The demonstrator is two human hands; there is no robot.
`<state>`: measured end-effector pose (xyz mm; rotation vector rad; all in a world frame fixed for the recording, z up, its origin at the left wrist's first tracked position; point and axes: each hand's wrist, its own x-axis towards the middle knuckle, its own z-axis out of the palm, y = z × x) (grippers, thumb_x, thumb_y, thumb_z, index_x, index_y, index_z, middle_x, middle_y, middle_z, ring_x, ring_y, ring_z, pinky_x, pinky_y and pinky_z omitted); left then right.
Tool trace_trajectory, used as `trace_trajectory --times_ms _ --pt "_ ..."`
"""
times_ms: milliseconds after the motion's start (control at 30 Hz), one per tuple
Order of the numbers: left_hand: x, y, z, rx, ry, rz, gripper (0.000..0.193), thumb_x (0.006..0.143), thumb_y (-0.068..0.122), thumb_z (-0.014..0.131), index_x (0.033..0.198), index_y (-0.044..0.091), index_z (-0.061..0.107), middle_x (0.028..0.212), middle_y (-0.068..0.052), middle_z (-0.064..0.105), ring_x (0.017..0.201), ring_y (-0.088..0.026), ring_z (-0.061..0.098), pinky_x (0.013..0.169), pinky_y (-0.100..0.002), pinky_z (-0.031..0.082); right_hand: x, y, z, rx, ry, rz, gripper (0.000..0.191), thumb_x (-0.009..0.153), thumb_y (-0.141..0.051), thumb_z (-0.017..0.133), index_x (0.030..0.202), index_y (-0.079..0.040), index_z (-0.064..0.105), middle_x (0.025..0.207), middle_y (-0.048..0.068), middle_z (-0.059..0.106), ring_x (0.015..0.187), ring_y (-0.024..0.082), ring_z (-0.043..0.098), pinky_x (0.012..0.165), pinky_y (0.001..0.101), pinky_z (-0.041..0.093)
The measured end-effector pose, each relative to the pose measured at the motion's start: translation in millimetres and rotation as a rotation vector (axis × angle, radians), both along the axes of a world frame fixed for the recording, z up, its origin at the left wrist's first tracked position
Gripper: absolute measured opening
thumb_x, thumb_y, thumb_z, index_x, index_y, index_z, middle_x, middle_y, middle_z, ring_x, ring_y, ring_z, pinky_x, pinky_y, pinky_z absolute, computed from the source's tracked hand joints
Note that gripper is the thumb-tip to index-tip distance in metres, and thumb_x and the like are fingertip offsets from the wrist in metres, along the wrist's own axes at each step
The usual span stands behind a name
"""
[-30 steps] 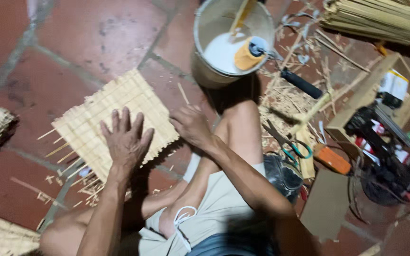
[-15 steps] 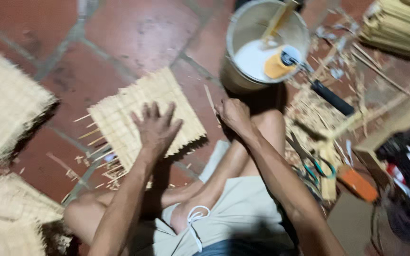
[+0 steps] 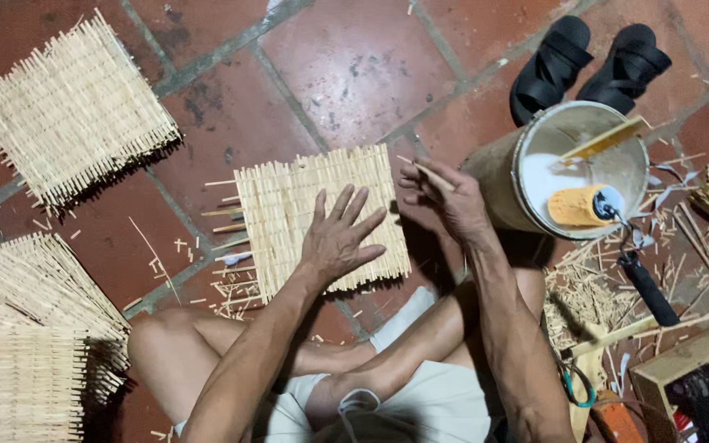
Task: The person sits on the floor and weaves thin bamboo strips into a rectangular mat. They use a small wooden stick to press the strips tightly together and occasionally apply a white liquid from a bucket using a roller onto a cardboard piece.
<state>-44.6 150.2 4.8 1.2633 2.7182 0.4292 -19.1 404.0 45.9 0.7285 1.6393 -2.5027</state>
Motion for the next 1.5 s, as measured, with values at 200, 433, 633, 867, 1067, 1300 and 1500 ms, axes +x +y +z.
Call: trace_trajectory --times_ms 200,433,633,867,1067,1300,1500 --pt "-2.5 0.2 10.7 0.031 -0.001 0.006 0.073 0.085 0.075 0.056 0.146 0.036 0.054 0.164 -0.009 0.034 0.153 -0.031 0.024 0.121 -0.066 0.011 -59.4 -21.4 -7.3 0.686 0.188 0.078 0.025 0.106 -0.022 0.063 0.100 0.002 0.068 0.076 0.001 0.066 0.066 0.008 0.058 0.058 0.0271 0.048" --pt "-4.3 -1.4 4.6 0.035 -0.022 0.014 0.074 0.083 0.076 0.056 0.145 0.037 0.054 0.165 -0.007 0.034 0.154 -0.029 0.023 0.123 -0.064 0.011 -70.7 -22.9 -20.2 0.843 0.253 0.214 0.022 0.101 -0.020 0.064 0.099 0.001 0.071 0.070 0.001 0.066 0.061 0.007 0.060 0.053 0.0267 0.048" --pt "-2.6 -0.7 5.0 0.055 -0.011 0.020 0.074 0.084 0.076 0.057 0.145 0.036 0.055 0.164 -0.008 0.034 0.153 -0.029 0.023 0.123 -0.064 0.012 -68.2 -23.0 -17.6 0.701 0.193 0.214 0.022 0.099 -0.019 0.064 0.098 0.001 0.071 0.069 0.001 0.064 0.058 0.006 0.058 0.049 0.0266 0.048" --pt "-5.0 -2.3 5.8 0.117 0.013 0.032 0.070 0.084 0.074 0.059 0.141 0.034 0.060 0.162 -0.009 0.038 0.153 -0.030 0.027 0.123 -0.064 0.013 -71.8 -30.4 -12.8 0.662 0.217 0.177 0.023 0.100 -0.021 0.066 0.098 0.001 0.072 0.073 0.002 0.068 0.062 0.007 0.059 0.054 0.0257 0.048" --pt "-5.7 -5.2 8.7 0.092 -0.037 0.028 0.065 0.086 0.074 0.057 0.129 0.027 0.069 0.158 -0.011 0.045 0.155 -0.029 0.026 0.125 -0.064 0.011 -72.4 -55.9 -17.9 0.810 0.293 0.208 0.024 0.098 -0.022 0.068 0.102 0.002 0.074 0.080 0.004 0.072 0.073 0.009 0.064 0.063 0.0272 0.052" --pt "-8.9 0.0 8.4 -0.010 -0.095 0.051 0.070 0.084 0.081 0.048 0.129 0.030 0.068 0.155 -0.008 0.046 0.153 -0.029 0.018 0.117 -0.077 -0.002 -76.6 -63.0 -23.5 0.830 0.287 0.229 0.024 0.099 -0.023 0.068 0.101 0.001 0.073 0.079 0.005 0.070 0.073 0.011 0.063 0.062 0.0290 0.051" --pt "-8.8 -2.2 2.1 -0.012 -0.066 0.047 0.073 0.084 0.083 0.044 0.130 0.032 0.068 0.157 -0.007 0.046 0.156 -0.032 0.017 0.116 -0.079 -0.003 -75.7 -66.3 -26.1 0.720 0.292 0.215 0.022 0.100 -0.020 0.066 0.102 0.002 0.071 0.082 0.003 0.070 0.075 0.010 0.064 0.065 0.0281 0.052"
